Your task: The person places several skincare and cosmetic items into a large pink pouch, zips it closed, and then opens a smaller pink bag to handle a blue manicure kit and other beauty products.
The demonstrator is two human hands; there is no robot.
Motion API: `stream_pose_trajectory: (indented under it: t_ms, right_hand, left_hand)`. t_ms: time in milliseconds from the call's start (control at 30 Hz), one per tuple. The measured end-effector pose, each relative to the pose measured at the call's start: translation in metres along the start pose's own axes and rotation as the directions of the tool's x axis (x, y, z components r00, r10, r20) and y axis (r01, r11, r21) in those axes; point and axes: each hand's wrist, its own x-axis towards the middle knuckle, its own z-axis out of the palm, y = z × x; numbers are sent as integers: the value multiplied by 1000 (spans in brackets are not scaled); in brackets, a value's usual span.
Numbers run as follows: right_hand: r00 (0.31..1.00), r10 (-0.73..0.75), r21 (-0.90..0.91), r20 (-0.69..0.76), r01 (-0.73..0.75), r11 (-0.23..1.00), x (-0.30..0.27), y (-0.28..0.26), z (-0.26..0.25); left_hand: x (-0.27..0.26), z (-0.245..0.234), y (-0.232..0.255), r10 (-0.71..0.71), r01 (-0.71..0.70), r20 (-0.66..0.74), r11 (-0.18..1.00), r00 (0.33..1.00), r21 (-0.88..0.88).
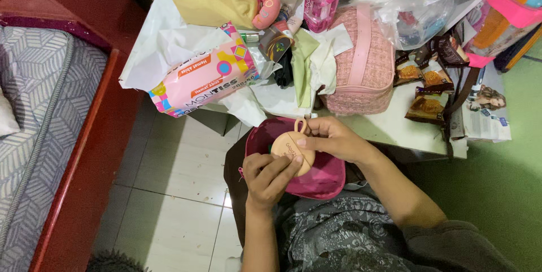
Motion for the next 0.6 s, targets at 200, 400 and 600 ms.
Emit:
stream_pose_trajectory:
  t_ms: [200,400,600]
  right_hand:
    - [1000,13,51,14,-14,999,-3,-4,6]
    - [999,34,3,-31,-34,999,-5,-13,11]
    - [996,-56,-752,-70,-16,659,-11,-44,12]
  left_hand:
    - [-7,6,0,70,-64,-72,995,995,82]
    - [-8,6,-2,10,-9,-13,997,1000,83]
    - [13,-23,-17,-431,376,214,891,877,255]
